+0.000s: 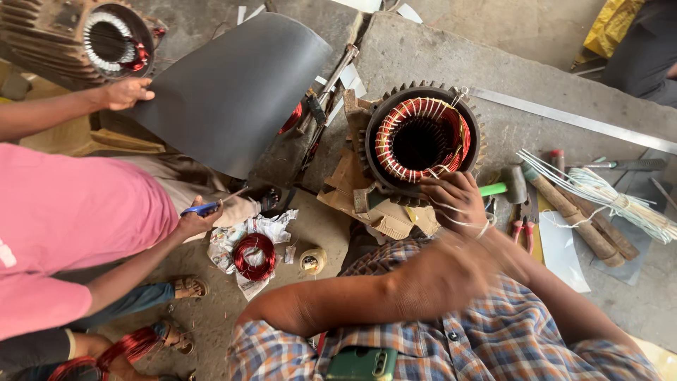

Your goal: The person secures copper windings in a motor stator by hand, repeatedly tapping the coils with a hammer to seat them. A coworker is visible nearby handling copper wire and a phone.

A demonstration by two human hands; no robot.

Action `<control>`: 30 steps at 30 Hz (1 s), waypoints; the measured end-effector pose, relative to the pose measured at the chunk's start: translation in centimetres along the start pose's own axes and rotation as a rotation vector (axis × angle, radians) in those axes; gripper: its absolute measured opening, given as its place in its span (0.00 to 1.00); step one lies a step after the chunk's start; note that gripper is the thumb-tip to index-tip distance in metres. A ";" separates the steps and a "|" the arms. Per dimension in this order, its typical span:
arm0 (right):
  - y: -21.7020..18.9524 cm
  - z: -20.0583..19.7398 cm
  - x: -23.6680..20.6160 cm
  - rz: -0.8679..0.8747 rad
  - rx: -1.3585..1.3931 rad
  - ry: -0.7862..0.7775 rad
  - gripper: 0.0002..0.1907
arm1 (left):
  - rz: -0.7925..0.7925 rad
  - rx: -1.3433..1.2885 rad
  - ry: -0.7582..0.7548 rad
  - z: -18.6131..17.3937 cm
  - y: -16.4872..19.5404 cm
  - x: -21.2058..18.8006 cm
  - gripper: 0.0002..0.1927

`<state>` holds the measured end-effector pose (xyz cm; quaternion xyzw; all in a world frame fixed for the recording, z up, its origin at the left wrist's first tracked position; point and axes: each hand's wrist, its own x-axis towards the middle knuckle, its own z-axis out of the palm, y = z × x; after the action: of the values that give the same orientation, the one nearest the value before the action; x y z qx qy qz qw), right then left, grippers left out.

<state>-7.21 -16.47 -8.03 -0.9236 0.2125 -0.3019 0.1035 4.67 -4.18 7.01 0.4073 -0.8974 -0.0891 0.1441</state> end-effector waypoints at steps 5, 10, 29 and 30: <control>-0.1 0.3 -2.2 0.098 0.049 -0.057 0.25 | -0.029 -0.322 0.118 0.4 -9.4 2.2 0.10; -1.6 -0.4 -1.4 0.089 -0.070 -0.032 0.14 | -0.315 -0.371 -0.306 7.3 -21.8 3.7 0.10; -5.6 -1.4 0.8 0.307 -0.213 -0.152 0.11 | 0.097 -0.316 -0.250 9.5 -27.0 7.6 0.14; -5.7 -1.3 0.7 0.313 -0.211 -0.148 0.12 | 0.130 -0.155 -0.038 9.6 -28.0 7.9 0.10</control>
<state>-5.62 -11.80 -4.79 -0.9046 0.3759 -0.1894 0.0672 16.24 -27.99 -8.36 0.3340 -0.9150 -0.1564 0.1635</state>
